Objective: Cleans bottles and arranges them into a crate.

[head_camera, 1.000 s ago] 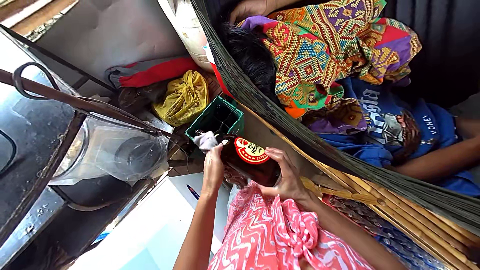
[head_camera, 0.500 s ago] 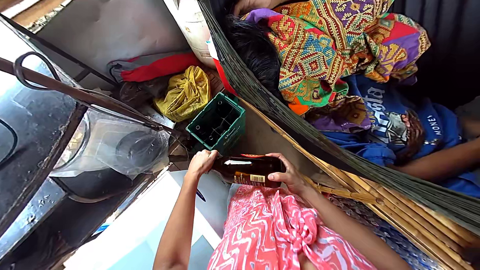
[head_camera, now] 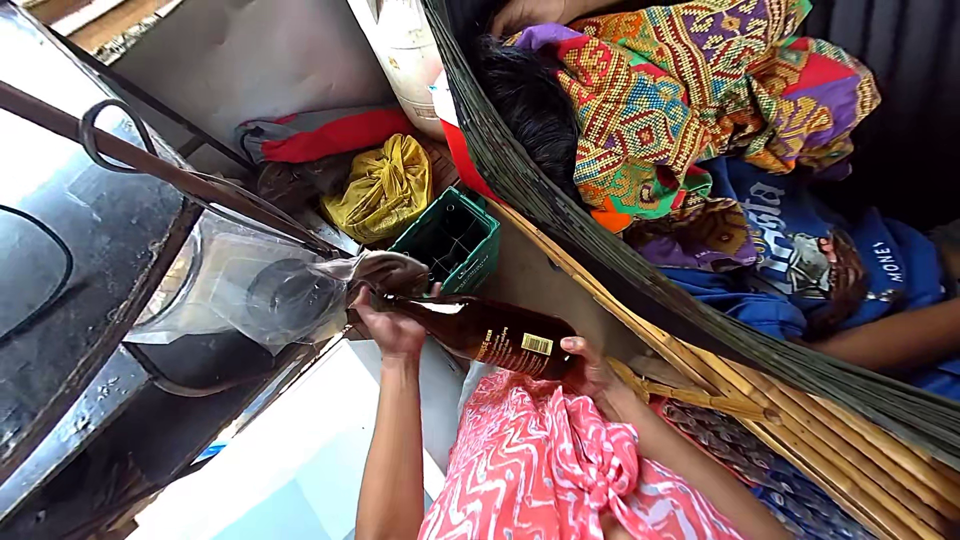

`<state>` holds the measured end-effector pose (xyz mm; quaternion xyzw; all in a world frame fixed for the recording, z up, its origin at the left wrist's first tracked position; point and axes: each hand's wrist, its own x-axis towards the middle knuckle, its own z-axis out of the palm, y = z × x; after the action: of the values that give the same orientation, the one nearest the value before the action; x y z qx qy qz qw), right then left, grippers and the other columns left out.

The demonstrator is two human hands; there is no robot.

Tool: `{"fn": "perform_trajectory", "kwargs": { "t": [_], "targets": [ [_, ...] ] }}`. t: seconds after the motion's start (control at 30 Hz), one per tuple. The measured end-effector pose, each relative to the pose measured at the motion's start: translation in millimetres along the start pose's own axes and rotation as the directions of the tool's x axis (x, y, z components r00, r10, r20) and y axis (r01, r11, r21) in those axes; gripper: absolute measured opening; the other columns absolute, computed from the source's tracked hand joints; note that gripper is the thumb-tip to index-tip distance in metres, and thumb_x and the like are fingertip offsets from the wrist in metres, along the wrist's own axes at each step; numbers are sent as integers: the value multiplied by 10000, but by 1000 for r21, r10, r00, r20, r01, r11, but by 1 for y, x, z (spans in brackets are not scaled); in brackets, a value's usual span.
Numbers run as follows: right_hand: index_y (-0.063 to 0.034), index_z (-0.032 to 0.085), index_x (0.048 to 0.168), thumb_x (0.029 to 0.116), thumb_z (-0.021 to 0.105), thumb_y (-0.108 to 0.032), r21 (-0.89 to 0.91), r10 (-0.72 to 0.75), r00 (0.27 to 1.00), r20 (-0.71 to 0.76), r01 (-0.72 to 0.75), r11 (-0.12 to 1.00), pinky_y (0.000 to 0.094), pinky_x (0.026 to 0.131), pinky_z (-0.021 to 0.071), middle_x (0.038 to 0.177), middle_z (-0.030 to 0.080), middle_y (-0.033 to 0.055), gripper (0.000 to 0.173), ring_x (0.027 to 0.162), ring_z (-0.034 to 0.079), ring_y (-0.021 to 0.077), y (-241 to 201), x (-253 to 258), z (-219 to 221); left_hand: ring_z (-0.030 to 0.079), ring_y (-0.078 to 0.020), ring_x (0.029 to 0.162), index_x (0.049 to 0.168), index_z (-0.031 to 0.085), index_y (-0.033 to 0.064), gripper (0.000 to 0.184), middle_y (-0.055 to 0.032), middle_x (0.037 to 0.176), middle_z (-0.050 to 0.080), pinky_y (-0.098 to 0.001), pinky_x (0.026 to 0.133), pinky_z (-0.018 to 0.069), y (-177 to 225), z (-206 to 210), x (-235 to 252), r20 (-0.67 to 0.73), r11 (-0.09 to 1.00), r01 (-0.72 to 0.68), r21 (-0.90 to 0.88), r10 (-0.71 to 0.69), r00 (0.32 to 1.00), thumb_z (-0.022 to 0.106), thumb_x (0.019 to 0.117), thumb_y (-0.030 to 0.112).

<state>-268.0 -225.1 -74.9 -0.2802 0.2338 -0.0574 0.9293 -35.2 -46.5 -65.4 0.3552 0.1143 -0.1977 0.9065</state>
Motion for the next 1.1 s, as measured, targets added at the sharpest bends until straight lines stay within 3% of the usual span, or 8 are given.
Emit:
{"fn": "perform_trajectory", "kwargs": {
  "t": [0.17, 0.27, 0.37, 0.53, 0.63, 0.73, 0.97, 1.1],
  "targets": [
    [-115, 650, 1098, 805, 682, -554, 167, 222, 967, -125, -200, 965, 409, 652, 637, 960, 747, 125, 529, 842, 749, 251, -10, 1, 16, 727, -121, 934, 1083, 698, 234, 770, 14, 976, 759, -386, 787, 616, -15, 44, -39, 200, 985, -109, 135, 81, 977, 563, 698, 887],
    [-125, 623, 1124, 947, 285, -665, 314, 359, 932, -54, -326, 892, 385, 581, 606, 973, 738, 183, 662, 802, 741, 305, -11, 7, 17, 691, -21, 927, 1121, 632, 217, 428, 99, 977, 733, -278, 803, 592, -26, 59, -55, 344, 850, -316, 422, 172, 923, 694, 811, 505],
    [-84, 625, 1173, 893, 442, -680, 415, 310, 950, 23, -291, 862, 387, 584, 613, 1023, 722, 240, 684, 834, 741, 353, -12, 9, 14, 643, 24, 1040, 1292, 500, 32, 591, 84, 1094, 680, -226, 938, 552, -33, 74, -66, 397, 659, -388, 645, 145, 906, 746, 837, 316],
    [-84, 510, 1312, 722, 772, -527, 294, 125, 973, -194, -63, 954, 484, 700, 635, 1143, 691, 220, 784, 961, 726, 375, -19, 8, 17, 636, -112, 1072, 1183, 623, -104, 562, -160, 1066, 681, -341, 995, 490, -29, 73, -76, 282, 355, -282, 891, 54, 958, 311, 1055, 346],
    [-63, 540, 1250, 564, 897, -543, 114, -14, 980, -199, 38, 993, 461, 725, 644, 1054, 730, 148, 910, 916, 747, 298, -19, 6, 23, 640, -86, 967, 1077, 647, -110, 429, -139, 961, 676, -305, 919, 501, -23, 87, -85, 267, 309, -318, 897, 197, 944, 409, 1040, 245],
    [-60, 515, 1264, 632, 889, -524, 25, -125, 985, -117, 128, 991, 421, 759, 642, 1040, 737, 99, 869, 914, 746, 240, -12, 4, 28, 633, -66, 1049, 1133, 614, -158, 505, -177, 1056, 684, -257, 967, 486, -25, 89, -80, 368, 242, -465, 852, 355, 860, 520, 970, 310],
    [-131, 560, 1257, 701, 882, -484, 44, -100, 993, 64, 97, 994, 400, 745, 641, 1050, 742, 77, 733, 908, 746, 219, -13, 3, 18, 711, -81, 852, 1181, 499, 63, 401, 11, 925, 708, -303, 760, 625, 11, 90, -31, 249, 807, -319, 496, 220, 943, 663, 818, 104],
    [-182, 708, 1093, 656, 816, -680, 77, 125, 986, 110, -134, 988, 380, 624, 634, 982, 760, 76, 672, 845, 755, 204, -25, 4, 15, 741, -96, 820, 1095, 649, 161, 493, 4, 897, 765, -313, 749, 637, 3, 89, -29, 433, 910, -269, 316, 115, 894, 888, 703, 341]
  ]
}}
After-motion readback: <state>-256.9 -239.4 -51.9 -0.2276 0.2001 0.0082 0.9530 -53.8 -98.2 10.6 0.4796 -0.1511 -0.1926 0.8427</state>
